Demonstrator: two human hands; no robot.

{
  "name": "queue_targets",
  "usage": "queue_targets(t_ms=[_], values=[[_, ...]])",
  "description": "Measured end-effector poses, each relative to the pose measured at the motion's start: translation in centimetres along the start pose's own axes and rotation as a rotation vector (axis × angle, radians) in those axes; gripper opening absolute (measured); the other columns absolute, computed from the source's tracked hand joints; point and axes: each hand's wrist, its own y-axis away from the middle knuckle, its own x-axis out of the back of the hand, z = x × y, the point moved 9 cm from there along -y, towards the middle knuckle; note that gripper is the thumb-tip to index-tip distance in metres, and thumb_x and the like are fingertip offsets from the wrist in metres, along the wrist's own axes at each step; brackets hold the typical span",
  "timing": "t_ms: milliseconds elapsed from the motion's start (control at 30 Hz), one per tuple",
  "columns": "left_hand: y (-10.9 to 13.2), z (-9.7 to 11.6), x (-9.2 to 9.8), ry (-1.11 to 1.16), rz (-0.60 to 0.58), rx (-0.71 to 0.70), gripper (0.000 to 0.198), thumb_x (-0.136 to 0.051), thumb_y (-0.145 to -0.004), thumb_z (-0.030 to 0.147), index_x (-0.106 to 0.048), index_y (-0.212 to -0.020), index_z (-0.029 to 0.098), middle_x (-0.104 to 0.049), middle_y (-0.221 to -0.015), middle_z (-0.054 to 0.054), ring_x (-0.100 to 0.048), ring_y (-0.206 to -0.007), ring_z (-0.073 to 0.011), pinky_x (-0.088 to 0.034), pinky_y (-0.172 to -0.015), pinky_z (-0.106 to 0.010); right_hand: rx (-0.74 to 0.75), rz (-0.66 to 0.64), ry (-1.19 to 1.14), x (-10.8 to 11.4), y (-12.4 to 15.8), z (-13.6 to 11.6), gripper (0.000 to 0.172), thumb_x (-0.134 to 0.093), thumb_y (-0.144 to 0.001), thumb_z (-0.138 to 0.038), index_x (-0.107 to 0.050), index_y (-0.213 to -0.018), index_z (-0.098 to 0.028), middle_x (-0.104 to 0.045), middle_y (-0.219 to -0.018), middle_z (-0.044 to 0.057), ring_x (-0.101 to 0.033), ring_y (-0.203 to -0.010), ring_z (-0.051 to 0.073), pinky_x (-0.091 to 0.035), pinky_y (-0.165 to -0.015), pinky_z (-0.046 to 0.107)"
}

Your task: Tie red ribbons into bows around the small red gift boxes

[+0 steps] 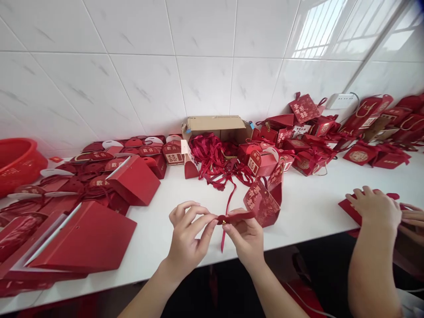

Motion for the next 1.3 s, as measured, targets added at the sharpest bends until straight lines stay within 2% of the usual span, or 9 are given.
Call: queue_targets(t_ms=[133, 200, 300, 400, 533, 700, 1067, 1167, 1300], values=[[1.0, 1.1, 1.1, -0.089, 0.072, -0.102, 0.015, -0.065, -0.08, 0.012, -0.068, -0.088, 0.025, -0.067, -0.076, -0.001, -0.055, -0.091, -0.0227, -0.034, -0.081, -0.039, 0.174, -0.035, 0.105, -0.4, 0.2, -1.8, 0.019, -0.066, -0.081, -0.012, -0.067, -0.094, -0.025, -0.064, -0.081, 0.002, -0.063, -0.079, 0.014, -0.053, -0.068, 0.026], [1.5, 1.3, 1.4, -0.095, 0.056, -0.108, 0.02, -0.065, -0.08, 0.015, -0.069, -0.094, 0.029, -0.069, -0.078, -0.001, -0.054, -0.093, -0.0235, -0.034, -0.082, -0.04, 0.283, -0.069, 0.183, -0.6, 0.3, -2.8, 0.021, -0.065, -0.081, -0.01, -0.069, -0.095, -0.025, -0.064, -0.082, 0.003, -0.063, -0.079, 0.015, -0.054, -0.067, 0.028], [1.7, 0.0, 1.0, 0.082, -0.084, 0.052, 0.021, -0.055, -0.087, 0.023, -0.07, -0.098, 0.032, -0.068, -0.085, -0.003, -0.054, -0.097, -0.0249, -0.038, -0.086, -0.042, 0.436, -0.198, 0.23, -1.2, 0.8, -4.1, 0.032, -0.064, -0.082, -0.007, -0.07, -0.103, -0.029, -0.064, -0.084, 0.004, -0.064, -0.078, 0.016, -0.056, -0.063, 0.029], [1.7, -1.1, 0.3, 0.329, -0.245, 0.23, 0.024, -0.049, -0.092, 0.025, -0.069, -0.102, 0.031, -0.067, -0.088, -0.005, -0.056, -0.096, -0.0231, -0.044, -0.086, -0.04, 0.514, -0.355, 0.255, -2.0, 1.4, -5.1, 0.037, -0.064, -0.082, -0.008, -0.069, -0.111, -0.031, -0.063, -0.085, 0.004, -0.065, -0.076, 0.016, -0.057, -0.059, 0.028], [1.2, 0.0, -0.1, 0.4, -0.426, 0.137, 0.026, -0.056, -0.088, 0.019, -0.067, -0.107, 0.034, -0.066, -0.093, -0.002, -0.057, -0.096, -0.0197, -0.043, -0.089, -0.037, 0.537, -0.473, 0.356, -2.8, 1.8, -6.1, 0.039, -0.065, -0.082, -0.01, -0.067, -0.114, -0.031, -0.066, -0.086, 0.005, -0.066, -0.075, 0.016, -0.057, -0.061, 0.029], [1.2, 0.3, 0.4, 0.239, -0.478, 0.054, 0.017, -0.059, -0.087, 0.02, -0.068, -0.095, 0.031, -0.068, -0.09, -0.001, -0.056, -0.099, -0.021, -0.039, -0.09, -0.038, 0.561, -0.59, 0.525, -3.3, 2.3, -6.3, 0.036, -0.066, -0.081, -0.011, -0.067, -0.112, -0.029, -0.068, -0.086, 0.004, -0.064, -0.077, 0.015, -0.053, -0.065, 0.03], [2.5, -0.7, -1.7, 0.382, -0.883, 0.266, 0.007, -0.056, -0.087, 0.022, -0.061, -0.087, 0.026, -0.065, -0.093, -0.001, -0.056, -0.096, -0.0197, -0.042, -0.09, -0.034, 0.636, -0.728, 0.663, -4.7, 2.9, -6.8, 0.013, -0.063, -0.085, -0.019, -0.071, -0.094, -0.025, -0.068, -0.078, 0.003, -0.062, -0.069, 0.013, -0.049, -0.061, 0.028], [2.6, -0.9, -2.1, 0.406, -0.919, 0.273, 0.007, -0.057, -0.085, 0.022, -0.063, -0.086, 0.025, -0.065, -0.09, -0.001, -0.057, -0.092, -0.0197, -0.044, -0.085, -0.032, 0.632, -0.772, 0.691, -5.2, 3.0, -6.8, 0.013, -0.062, -0.086, -0.019, -0.072, -0.092, -0.024, -0.068, -0.078, 0.003, -0.062, -0.067, 0.013, -0.049, -0.059, 0.026], [2.5, -1.6, -2.3, 0.399, -0.839, 0.324, 0.008, -0.058, -0.084, 0.02, -0.064, -0.08, 0.025, -0.065, -0.085, 0.0, -0.06, -0.084, -0.0175, -0.046, -0.08, -0.029, 0.544, -0.783, 0.694, -5.0, 2.9, -6.0, 0.018, -0.058, -0.088, -0.018, -0.071, -0.099, -0.025, -0.067, -0.079, 0.003, -0.062, -0.069, 0.012, -0.05, -0.059, 0.023]])
